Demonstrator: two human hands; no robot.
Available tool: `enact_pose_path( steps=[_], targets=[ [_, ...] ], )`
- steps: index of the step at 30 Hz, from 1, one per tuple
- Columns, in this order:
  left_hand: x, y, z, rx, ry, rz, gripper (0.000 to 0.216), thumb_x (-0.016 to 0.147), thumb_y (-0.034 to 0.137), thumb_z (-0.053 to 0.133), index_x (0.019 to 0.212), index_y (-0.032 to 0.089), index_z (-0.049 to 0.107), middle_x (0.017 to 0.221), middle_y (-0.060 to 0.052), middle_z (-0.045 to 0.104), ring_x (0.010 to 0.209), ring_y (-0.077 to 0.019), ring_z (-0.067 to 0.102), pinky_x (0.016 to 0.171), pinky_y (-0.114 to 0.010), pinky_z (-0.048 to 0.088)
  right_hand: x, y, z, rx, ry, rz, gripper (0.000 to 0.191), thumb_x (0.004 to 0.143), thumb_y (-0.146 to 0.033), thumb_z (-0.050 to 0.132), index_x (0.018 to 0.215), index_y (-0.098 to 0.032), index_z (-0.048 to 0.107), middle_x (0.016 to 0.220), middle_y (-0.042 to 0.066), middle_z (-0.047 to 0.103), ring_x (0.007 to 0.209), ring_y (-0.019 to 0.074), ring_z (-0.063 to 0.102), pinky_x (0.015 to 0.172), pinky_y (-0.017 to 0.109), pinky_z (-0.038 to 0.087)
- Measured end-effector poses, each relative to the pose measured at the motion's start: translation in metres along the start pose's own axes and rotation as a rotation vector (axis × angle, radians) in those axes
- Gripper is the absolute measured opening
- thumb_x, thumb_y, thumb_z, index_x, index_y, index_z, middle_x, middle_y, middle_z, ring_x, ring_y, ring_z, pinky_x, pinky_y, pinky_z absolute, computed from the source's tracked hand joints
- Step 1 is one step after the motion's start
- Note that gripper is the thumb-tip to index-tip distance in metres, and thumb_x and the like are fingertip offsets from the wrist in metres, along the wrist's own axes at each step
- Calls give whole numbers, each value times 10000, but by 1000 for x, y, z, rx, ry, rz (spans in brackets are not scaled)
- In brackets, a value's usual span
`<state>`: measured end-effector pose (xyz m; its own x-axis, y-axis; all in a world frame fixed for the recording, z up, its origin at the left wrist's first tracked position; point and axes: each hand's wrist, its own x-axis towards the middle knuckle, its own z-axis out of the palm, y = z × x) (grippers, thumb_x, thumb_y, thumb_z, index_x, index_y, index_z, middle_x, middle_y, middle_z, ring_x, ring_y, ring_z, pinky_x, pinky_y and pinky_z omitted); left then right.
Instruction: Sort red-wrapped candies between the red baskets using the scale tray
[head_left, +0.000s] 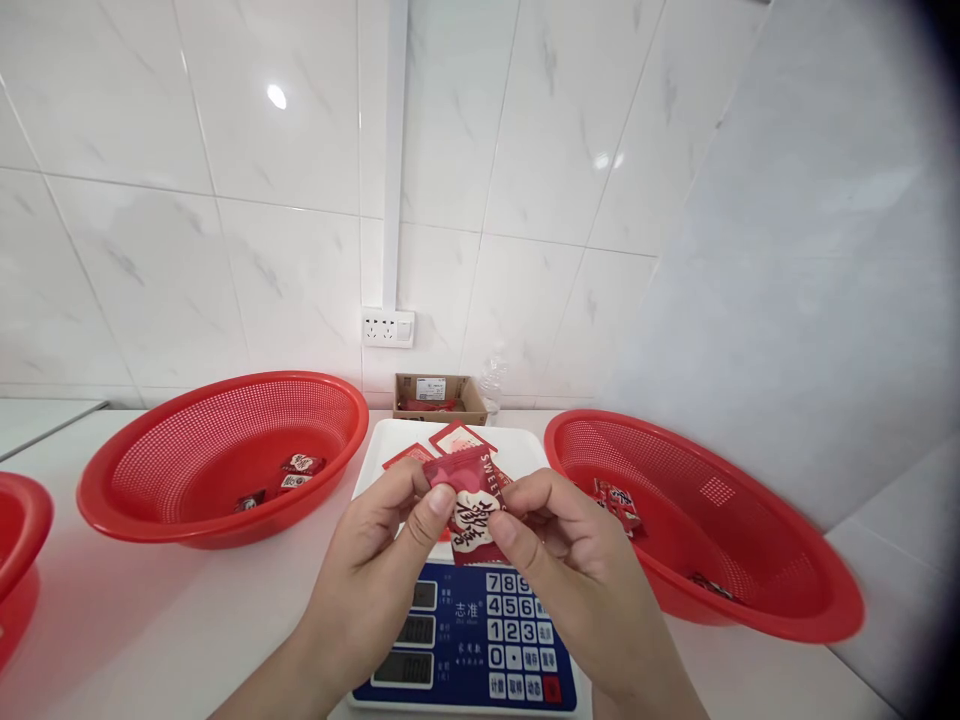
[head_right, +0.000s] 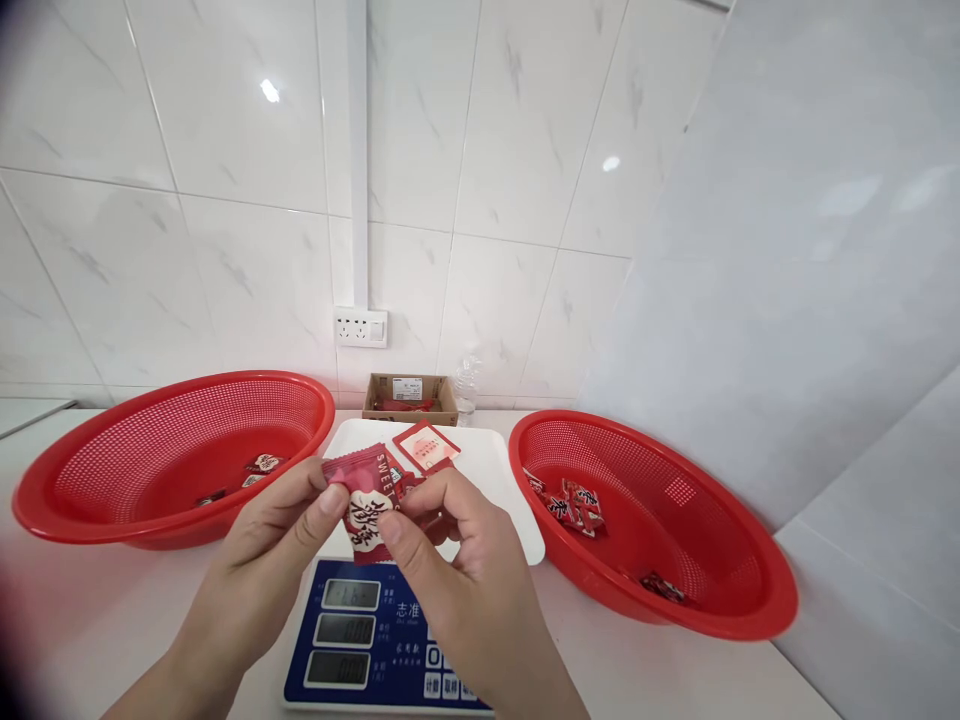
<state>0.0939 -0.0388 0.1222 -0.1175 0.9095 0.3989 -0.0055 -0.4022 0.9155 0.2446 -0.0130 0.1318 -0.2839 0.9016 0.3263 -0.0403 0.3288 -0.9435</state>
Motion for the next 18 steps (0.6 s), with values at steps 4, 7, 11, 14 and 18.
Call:
enact_pose_path(
  steps=[4,7,11,14,18],
  targets=[
    [-1,1,-1,56,-15,7,305,899,426,545,704,193,535,716,9,576,705,-134,506,660,-227,439,5,4,-7,-88,-113,-26,344,827,-519,615,716,-202,546,685,-6,590,629,122,518,535,229,403],
    [-3,0,-1,103,-60,-13,332,897,453,533,695,191,512,696,11,531,674,-133,470,620,-232,422,7,5,-8,-98,-165,-21,402,843,-577,564,720,-197,515,681,-1,556,621,125,489,529,235,403],
    [-3,0,1,112,-92,-68,366,902,491,506,684,200,467,671,17,495,645,-131,449,581,-230,409,4,3,-4,-130,-90,16,421,867,-569,530,667,-203,467,607,-24,470,564,112,410,482,227,339],
    [-2,2,3,125,-123,-86,383,911,511,470,682,205,443,675,10,496,662,-144,469,583,-236,417,2,2,-1,-156,-16,-28,415,872,-547,533,646,-204,476,582,-27,456,556,115,396,490,235,332],
    [-3,4,5,194,-144,-34,375,930,488,441,686,203,441,691,10,513,667,-138,471,593,-231,413,2,2,2,-155,60,-88,385,873,-508,553,648,-200,502,585,-27,486,556,111,406,504,228,337]
  ],
)
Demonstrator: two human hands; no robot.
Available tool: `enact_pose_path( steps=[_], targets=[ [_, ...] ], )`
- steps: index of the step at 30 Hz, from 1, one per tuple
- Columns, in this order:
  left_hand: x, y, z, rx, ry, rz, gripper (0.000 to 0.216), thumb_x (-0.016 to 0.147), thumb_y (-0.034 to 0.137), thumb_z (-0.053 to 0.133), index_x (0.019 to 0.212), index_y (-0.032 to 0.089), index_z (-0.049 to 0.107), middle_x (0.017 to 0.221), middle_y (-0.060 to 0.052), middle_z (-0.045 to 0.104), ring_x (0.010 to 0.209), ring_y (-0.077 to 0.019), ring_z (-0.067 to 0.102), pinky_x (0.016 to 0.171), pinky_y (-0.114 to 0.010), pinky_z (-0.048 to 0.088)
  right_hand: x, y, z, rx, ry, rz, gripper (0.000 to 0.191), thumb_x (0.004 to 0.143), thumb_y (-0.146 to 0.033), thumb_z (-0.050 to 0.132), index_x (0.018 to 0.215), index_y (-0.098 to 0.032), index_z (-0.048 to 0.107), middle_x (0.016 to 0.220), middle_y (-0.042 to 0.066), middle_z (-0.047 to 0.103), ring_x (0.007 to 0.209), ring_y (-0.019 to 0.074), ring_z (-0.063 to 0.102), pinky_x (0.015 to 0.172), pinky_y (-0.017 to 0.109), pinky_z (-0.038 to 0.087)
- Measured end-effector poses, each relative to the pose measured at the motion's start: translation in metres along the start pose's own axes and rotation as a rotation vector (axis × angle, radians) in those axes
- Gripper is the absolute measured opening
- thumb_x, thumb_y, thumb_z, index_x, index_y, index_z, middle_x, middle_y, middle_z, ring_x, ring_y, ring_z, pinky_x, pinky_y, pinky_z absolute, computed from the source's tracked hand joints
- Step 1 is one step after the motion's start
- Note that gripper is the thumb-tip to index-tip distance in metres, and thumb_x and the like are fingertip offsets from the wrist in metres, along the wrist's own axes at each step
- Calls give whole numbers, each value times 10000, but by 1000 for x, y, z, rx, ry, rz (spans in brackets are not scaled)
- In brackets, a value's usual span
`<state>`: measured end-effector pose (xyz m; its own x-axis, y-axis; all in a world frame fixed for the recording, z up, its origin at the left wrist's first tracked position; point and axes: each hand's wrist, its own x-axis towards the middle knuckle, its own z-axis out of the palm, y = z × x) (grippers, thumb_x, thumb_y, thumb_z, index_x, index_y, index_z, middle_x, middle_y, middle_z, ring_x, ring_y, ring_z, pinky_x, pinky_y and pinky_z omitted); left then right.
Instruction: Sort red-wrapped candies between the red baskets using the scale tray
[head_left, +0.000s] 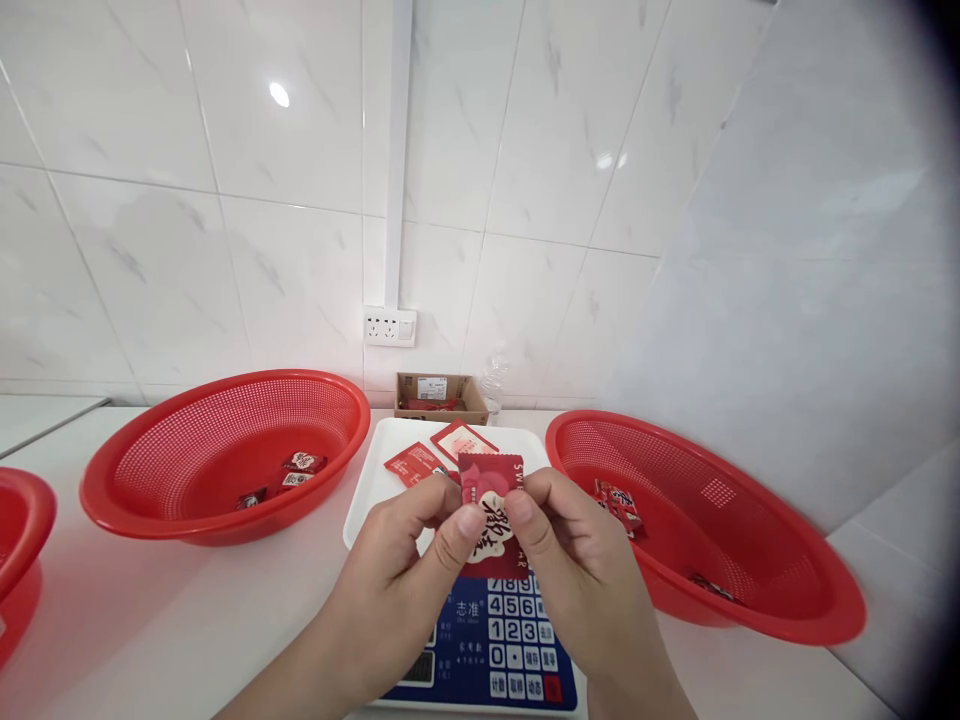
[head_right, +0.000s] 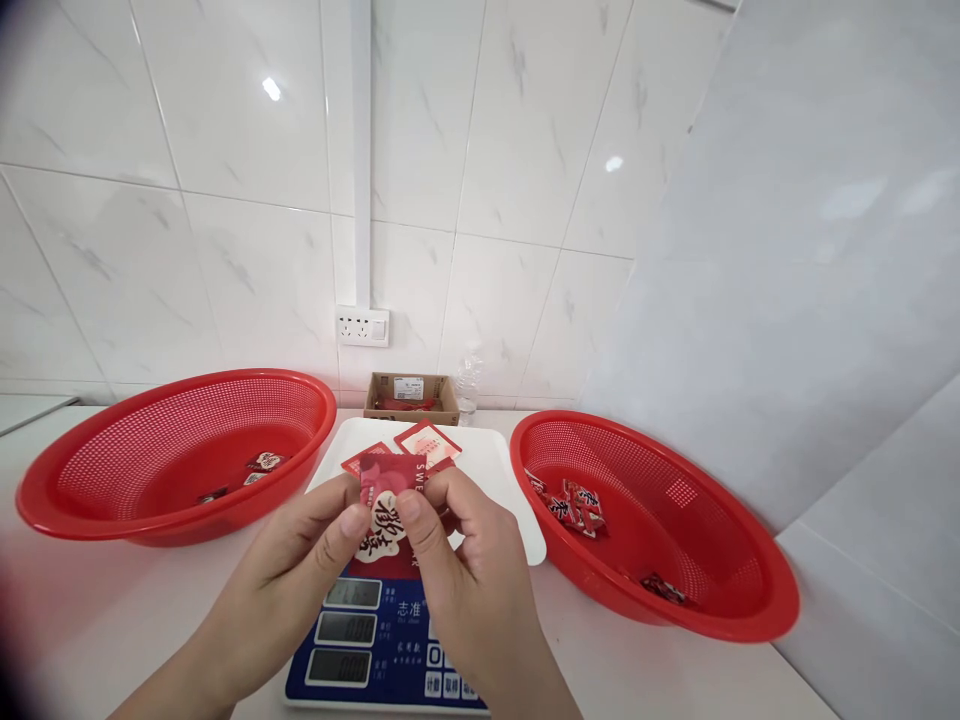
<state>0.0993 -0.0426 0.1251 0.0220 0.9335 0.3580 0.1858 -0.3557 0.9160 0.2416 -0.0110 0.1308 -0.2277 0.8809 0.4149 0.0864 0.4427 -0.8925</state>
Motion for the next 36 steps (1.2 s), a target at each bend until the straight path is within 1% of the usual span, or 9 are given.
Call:
enact_pose_path(
  steps=[6,10,16,21,24,27,29,31,36],
  targets=[
    [-1,0,0,173,80,159,348,948,376,442,649,200,434,614,42,453,565,-106,398,507,-205,333,0,1,0,41,-3,0,389,854,-530,573,653,-204,506,599,-25,494,565,114,422,486,218,339],
    [0,-1,-2,228,54,219,336,943,346,453,641,200,438,616,39,477,567,-108,418,522,-209,342,3,4,-4,84,-64,-50,365,852,-554,563,727,-212,567,668,-5,570,596,128,481,522,230,404],
    [0,-1,-1,189,-10,140,344,943,400,436,662,201,450,618,35,471,568,-111,426,512,-213,344,6,7,-4,29,10,-39,366,870,-495,567,656,-200,540,579,-17,537,529,112,456,467,212,384],
    [1,0,0,191,-45,96,310,934,433,452,764,192,547,717,-3,585,663,-141,520,583,-235,417,5,7,-3,28,99,-50,357,871,-478,575,645,-203,554,575,-13,559,527,115,493,483,218,431],
    [3,0,-2,258,-25,169,282,938,360,466,730,195,560,681,8,593,611,-127,509,561,-225,407,8,10,-6,40,92,-93,237,858,-440,613,785,-214,624,700,8,642,609,132,581,536,228,493],
    [4,1,-4,308,-50,215,261,918,288,515,674,198,547,676,13,597,604,-119,516,545,-210,399,12,13,-12,68,-6,-169,184,848,-396,641,967,-256,659,930,31,688,810,159,653,678,255,552],
    [5,2,-4,313,-101,216,233,915,251,519,692,196,564,711,6,613,638,-122,540,564,-204,410,14,13,-14,81,-97,-177,151,845,-381,651,927,-257,675,949,29,687,840,160,653,716,263,555],
    [4,3,-4,310,-136,211,213,914,235,520,713,196,576,729,3,622,664,-125,551,582,-200,416,15,12,-15,86,-149,-156,144,845,-374,652,827,-233,670,863,29,685,771,153,643,671,260,550],
    [1,4,-4,282,-148,223,254,913,254,531,668,196,558,696,3,609,632,-123,537,556,-202,408,11,13,-12,185,-87,-196,218,846,-353,653,687,-207,616,709,26,657,641,145,594,571,266,511]
  ],
)
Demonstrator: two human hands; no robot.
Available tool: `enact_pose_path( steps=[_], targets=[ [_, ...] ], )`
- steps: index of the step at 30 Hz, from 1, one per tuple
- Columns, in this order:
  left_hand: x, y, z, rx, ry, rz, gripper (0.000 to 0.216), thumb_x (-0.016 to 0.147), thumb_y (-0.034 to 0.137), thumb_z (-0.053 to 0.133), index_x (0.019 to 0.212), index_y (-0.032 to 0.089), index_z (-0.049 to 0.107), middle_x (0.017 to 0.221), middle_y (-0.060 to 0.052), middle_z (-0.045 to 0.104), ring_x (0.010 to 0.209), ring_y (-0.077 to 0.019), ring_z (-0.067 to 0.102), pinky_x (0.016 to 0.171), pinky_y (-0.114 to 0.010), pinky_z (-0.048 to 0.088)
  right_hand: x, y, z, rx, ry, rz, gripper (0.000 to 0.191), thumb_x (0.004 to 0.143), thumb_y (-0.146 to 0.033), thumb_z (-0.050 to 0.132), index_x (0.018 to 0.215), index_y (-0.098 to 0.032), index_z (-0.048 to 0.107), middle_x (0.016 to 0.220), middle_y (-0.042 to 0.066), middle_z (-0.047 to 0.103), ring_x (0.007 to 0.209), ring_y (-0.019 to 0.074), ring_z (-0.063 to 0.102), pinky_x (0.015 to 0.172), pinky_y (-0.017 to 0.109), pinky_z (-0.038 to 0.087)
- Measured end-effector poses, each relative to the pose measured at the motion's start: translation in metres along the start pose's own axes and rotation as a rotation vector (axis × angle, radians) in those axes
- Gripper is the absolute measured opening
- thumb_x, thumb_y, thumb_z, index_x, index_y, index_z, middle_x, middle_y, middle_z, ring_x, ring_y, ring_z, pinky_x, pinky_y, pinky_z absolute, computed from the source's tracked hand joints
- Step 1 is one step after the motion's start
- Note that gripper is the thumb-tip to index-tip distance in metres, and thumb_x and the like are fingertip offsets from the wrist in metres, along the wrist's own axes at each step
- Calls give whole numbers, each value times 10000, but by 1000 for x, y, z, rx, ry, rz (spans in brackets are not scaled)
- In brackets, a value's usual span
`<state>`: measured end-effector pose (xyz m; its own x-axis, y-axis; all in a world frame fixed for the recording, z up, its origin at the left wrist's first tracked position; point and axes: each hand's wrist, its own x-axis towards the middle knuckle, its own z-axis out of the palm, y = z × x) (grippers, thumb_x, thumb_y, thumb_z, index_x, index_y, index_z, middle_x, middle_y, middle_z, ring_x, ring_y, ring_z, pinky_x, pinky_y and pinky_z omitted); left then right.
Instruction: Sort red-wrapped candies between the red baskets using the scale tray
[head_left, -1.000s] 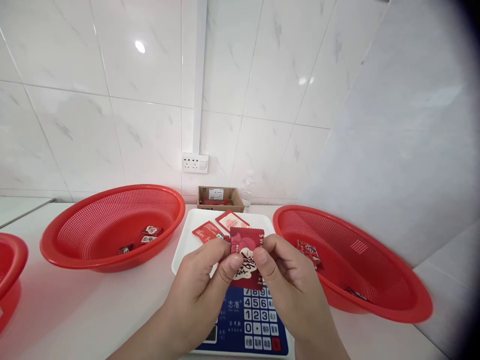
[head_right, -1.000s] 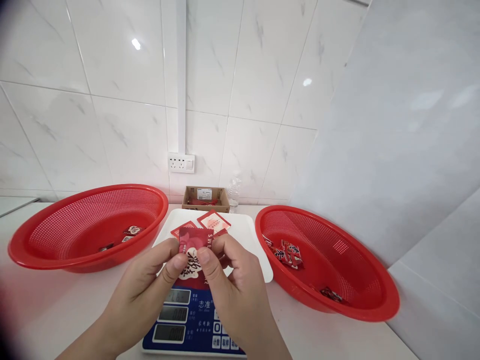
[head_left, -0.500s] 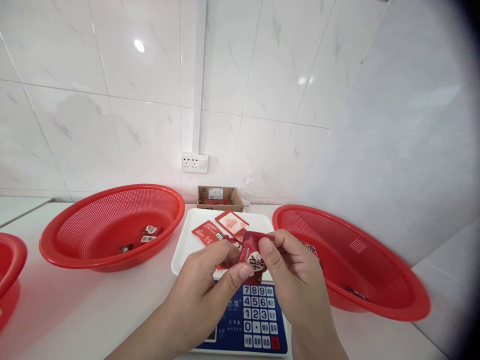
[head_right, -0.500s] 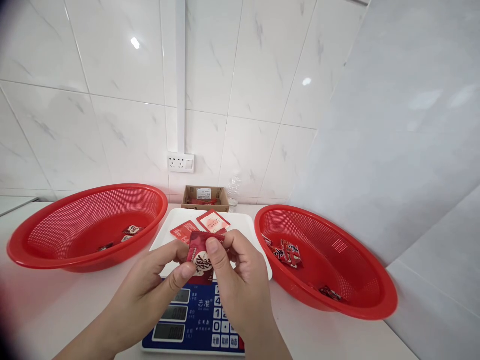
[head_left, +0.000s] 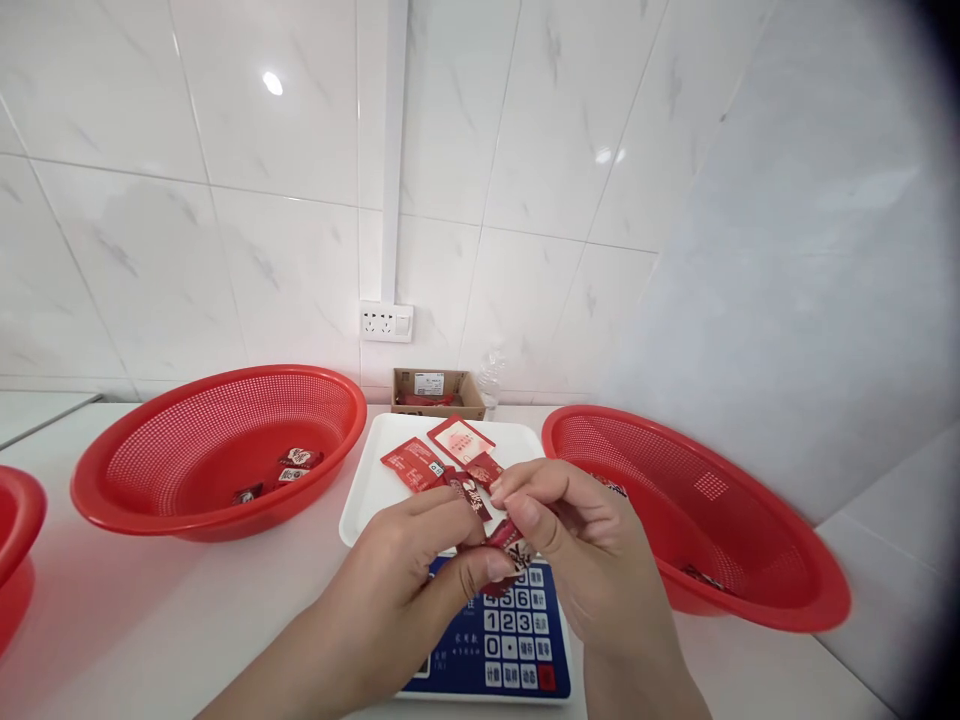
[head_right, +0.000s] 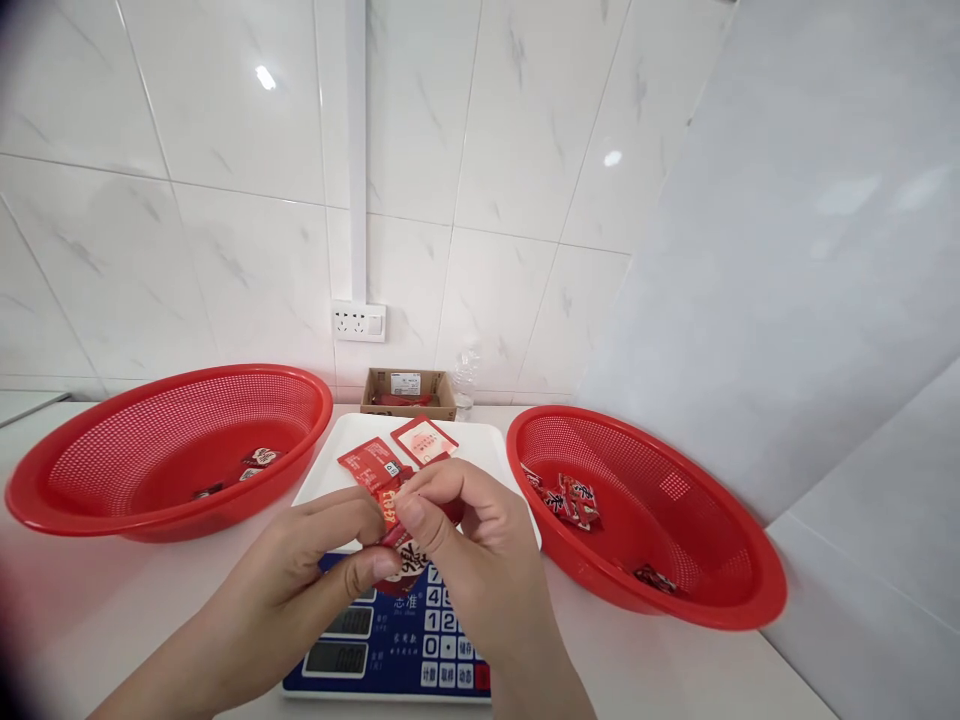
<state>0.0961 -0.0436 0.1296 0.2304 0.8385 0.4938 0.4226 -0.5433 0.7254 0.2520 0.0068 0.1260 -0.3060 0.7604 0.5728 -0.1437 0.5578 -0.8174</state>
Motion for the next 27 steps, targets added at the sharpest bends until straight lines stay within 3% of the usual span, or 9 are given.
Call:
enact_pose_path(
  steps=[9,21,27],
  targets=[
    [-4,3,-2,-51,-26,27,325,939,290,497,628,196,485,636,23,545,594,-102,492,528,-184,372,-6,1,7,228,73,25,218,835,-357,679,676,-218,624,749,12,666,685,143,597,617,262,490],
    [-5,6,2,-44,34,-58,301,904,338,531,649,204,445,614,41,530,554,-97,442,498,-187,343,-5,1,2,212,134,34,207,859,-352,657,704,-215,644,724,-7,617,641,105,544,574,208,436],
    [-5,5,3,-51,19,-23,271,927,288,499,672,197,482,653,35,546,589,-94,468,534,-182,367,-5,1,3,218,120,16,191,870,-356,645,735,-222,658,710,-11,629,632,98,551,575,196,452]
  ],
)
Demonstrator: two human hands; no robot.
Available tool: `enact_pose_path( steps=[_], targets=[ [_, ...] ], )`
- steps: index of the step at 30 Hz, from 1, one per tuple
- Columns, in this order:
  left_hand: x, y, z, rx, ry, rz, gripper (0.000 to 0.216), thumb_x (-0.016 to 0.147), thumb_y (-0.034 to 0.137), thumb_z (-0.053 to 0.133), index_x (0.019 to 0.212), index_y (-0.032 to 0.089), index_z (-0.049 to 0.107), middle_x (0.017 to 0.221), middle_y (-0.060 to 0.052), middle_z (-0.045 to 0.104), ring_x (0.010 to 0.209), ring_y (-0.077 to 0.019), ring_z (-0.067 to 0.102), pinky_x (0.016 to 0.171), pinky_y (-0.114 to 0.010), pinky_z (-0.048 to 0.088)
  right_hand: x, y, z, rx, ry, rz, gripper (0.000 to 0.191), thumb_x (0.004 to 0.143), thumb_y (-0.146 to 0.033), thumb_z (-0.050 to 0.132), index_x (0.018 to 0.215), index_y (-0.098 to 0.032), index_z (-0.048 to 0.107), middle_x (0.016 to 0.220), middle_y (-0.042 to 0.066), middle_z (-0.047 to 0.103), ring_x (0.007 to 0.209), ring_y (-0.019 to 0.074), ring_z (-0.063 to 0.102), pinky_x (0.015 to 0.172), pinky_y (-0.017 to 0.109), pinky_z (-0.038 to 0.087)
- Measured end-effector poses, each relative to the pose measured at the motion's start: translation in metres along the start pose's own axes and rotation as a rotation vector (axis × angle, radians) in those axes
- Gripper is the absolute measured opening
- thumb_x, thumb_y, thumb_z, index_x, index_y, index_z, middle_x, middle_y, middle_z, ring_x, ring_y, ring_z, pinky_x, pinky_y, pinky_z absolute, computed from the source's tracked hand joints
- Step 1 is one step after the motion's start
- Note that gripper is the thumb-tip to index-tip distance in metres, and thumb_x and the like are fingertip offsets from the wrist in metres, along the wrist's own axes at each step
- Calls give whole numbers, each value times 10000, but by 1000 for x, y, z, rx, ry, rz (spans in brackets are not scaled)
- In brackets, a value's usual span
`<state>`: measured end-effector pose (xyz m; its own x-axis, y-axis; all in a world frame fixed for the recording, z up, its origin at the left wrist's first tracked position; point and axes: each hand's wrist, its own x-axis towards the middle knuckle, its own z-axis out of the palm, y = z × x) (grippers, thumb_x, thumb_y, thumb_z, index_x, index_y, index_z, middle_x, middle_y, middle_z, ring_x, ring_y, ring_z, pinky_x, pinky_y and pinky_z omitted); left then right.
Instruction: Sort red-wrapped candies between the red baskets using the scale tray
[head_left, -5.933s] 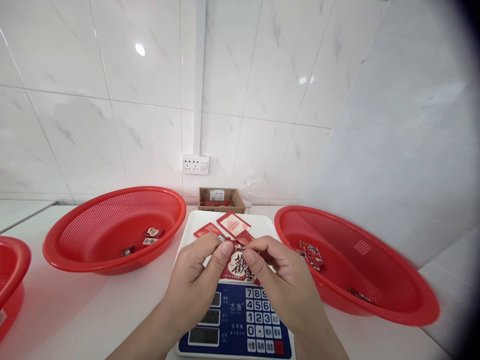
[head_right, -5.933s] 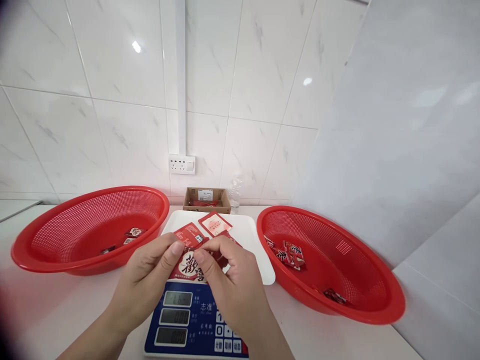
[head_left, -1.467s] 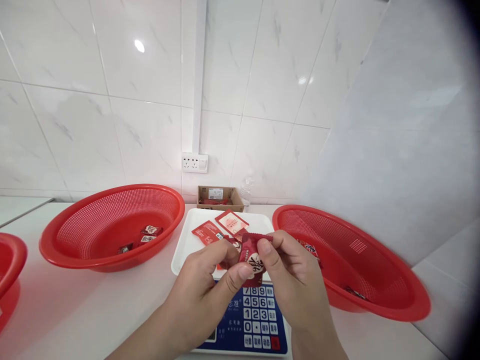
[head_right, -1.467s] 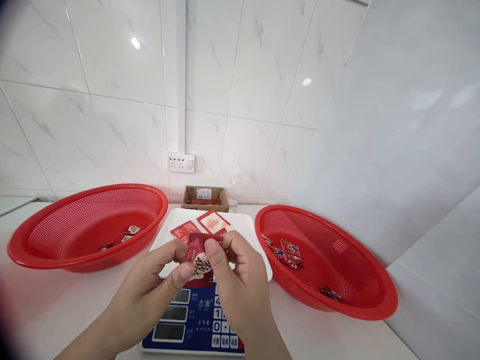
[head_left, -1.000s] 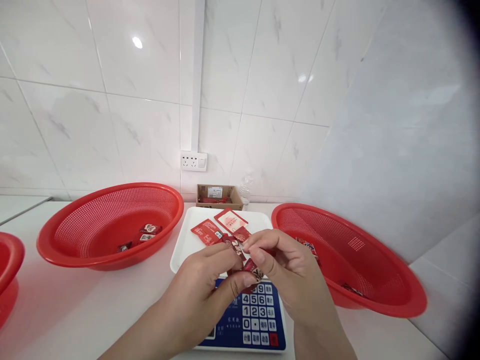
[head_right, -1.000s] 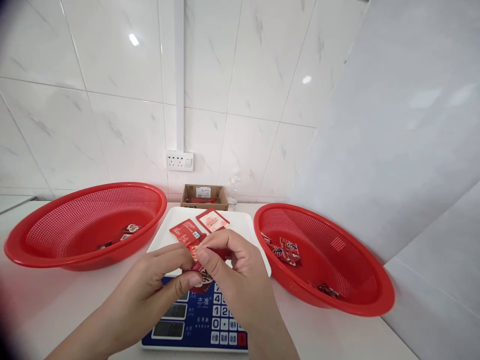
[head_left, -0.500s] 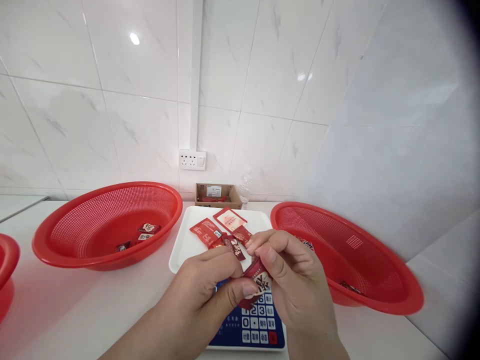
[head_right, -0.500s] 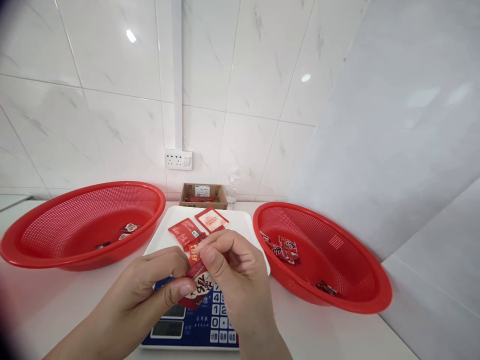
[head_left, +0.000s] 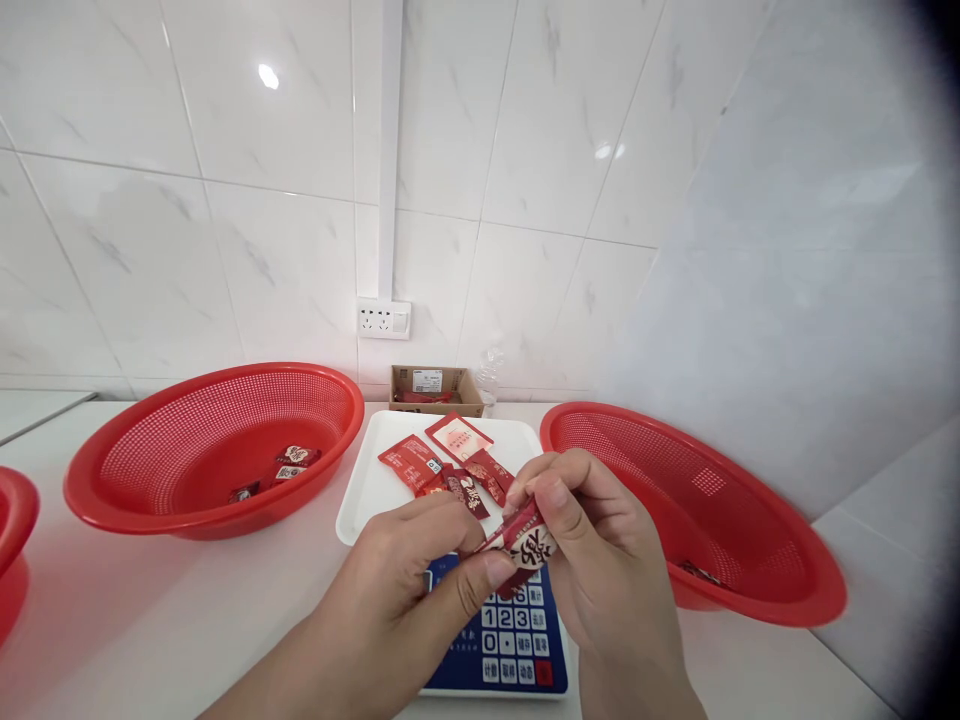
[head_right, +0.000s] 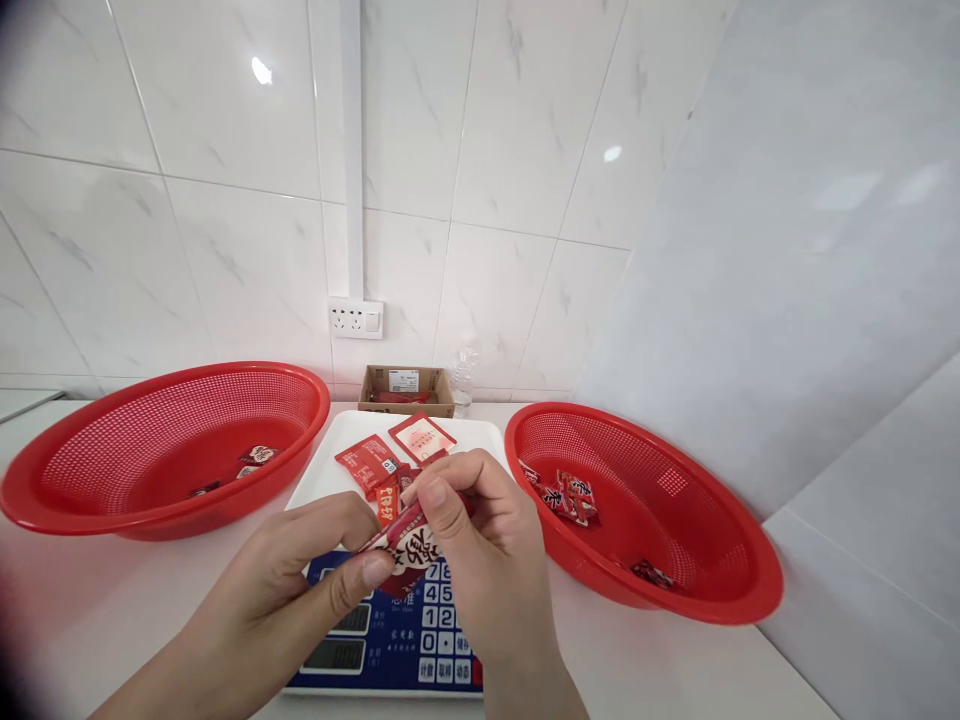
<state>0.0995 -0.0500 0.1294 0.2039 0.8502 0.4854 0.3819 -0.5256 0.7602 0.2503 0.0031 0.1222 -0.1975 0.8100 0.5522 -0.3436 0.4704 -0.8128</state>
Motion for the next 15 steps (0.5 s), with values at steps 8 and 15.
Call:
enact_pose_path(
  steps=[8,15],
  targets=[
    [-1,0,-1,-18,-24,-46,297,926,323,493,657,199,473,666,28,556,605,-101,484,538,-193,368,-1,1,-2,-81,-21,-17,198,875,-373,634,740,-229,635,723,-27,621,641,83,546,592,176,457],
    [0,-3,2,-85,-42,-105,298,935,409,467,730,199,520,713,14,586,656,-122,523,594,-211,414,-2,-4,0,-237,-162,71,219,881,-389,618,735,-226,604,656,-30,600,595,86,522,532,167,436]
  ],
)
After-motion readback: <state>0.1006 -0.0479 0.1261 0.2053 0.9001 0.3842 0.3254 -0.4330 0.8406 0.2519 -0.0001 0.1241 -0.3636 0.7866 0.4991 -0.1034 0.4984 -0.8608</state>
